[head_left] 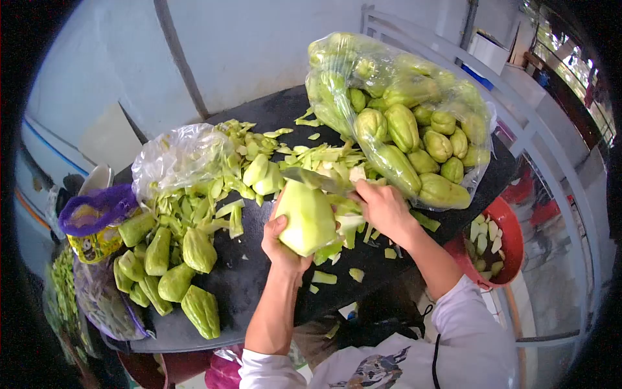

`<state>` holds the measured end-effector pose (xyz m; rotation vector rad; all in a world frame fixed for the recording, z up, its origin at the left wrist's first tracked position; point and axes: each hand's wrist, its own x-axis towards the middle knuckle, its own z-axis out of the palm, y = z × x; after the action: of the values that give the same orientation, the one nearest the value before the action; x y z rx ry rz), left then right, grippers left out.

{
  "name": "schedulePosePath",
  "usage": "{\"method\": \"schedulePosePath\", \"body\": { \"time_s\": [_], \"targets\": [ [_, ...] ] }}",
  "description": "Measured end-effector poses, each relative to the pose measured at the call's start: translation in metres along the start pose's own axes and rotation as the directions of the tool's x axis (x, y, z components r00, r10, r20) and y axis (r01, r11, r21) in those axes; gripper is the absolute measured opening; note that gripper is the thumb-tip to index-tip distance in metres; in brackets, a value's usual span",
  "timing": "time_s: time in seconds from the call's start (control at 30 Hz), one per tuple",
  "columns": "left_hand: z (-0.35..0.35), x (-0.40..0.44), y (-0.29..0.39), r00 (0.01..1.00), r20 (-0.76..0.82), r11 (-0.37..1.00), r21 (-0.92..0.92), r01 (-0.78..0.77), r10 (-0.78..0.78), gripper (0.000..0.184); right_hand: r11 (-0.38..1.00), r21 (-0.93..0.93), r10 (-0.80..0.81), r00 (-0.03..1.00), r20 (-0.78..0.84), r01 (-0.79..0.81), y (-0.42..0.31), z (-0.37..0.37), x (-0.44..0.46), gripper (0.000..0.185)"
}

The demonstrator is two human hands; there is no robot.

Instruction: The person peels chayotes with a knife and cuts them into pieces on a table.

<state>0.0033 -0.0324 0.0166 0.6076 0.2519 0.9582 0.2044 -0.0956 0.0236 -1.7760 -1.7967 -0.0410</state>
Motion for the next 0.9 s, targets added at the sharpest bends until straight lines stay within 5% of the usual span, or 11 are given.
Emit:
{"method": "schedulePosePath", "body": {
  "time_s": [0.03, 0.07, 0.23, 0.3, 0.33, 0.63, 0.77, 0.83, 0.9],
  "targets": [
    [0.008, 0.0, 0.0, 0.999, 0.045, 0.999, -0.046, 0.006, -0.004, 0.077, 1.0, 0.014, 0.019, 1.0, -0.015, -0.019, 0.006, -0.001, 0.003, 0.014],
    [0.014, 0.0, -0.002, 0.999, -0.01, 0.999, 0.011, -0.031, 0.031, 0.059, 0.999, -0.042, 0.034, 0.999, 0.005, -0.034, 0.008, 0.001, -0.001, 0.015],
    [-0.015, 0.004, -0.011, 0.976, -0.205, 0.992, -0.089, -0.089, 0.069, 0.059, 0.993, 0.019, -0.118, 0.993, 0.001, 0.118, -0.022, -0.01, -0.015, 0.018],
    [-0.014, 0.003, -0.008, 0.994, -0.107, 0.999, -0.031, -0.028, 0.025, 0.058, 0.993, 0.044, -0.106, 0.994, -0.022, 0.107, -0.015, -0.006, -0.007, 0.017],
    [-0.008, 0.002, -0.003, 0.999, -0.035, 0.999, -0.033, 0.017, -0.018, 0.074, 0.999, -0.01, -0.041, 0.999, 0.01, 0.041, -0.002, 0.003, -0.002, 0.018],
    [0.008, 0.0, 0.002, 0.999, 0.052, 0.999, 0.033, 0.012, -0.014, 0.081, 0.992, -0.021, 0.124, 0.992, 0.029, -0.123, 0.025, 0.008, 0.007, 0.009],
    [-0.002, 0.007, 0.002, 1.0, 0.026, 0.997, -0.079, -0.014, 0.016, 0.08, 0.99, 0.053, 0.126, 0.991, 0.054, -0.129, 0.022, 0.011, 0.003, 0.01],
    [-0.008, 0.013, 0.003, 0.998, -0.02, 0.991, -0.119, -0.062, 0.06, 0.078, 0.973, 0.216, 0.089, 0.996, -0.019, -0.083, 0.004, -0.002, 0.007, 0.011],
    [-0.011, 0.015, 0.007, 0.989, -0.132, 0.963, -0.251, -0.097, 0.065, 0.077, 0.913, 0.363, 0.165, 0.983, 0.085, -0.185, -0.012, -0.023, 0.011, 0.014]
  ]
}}
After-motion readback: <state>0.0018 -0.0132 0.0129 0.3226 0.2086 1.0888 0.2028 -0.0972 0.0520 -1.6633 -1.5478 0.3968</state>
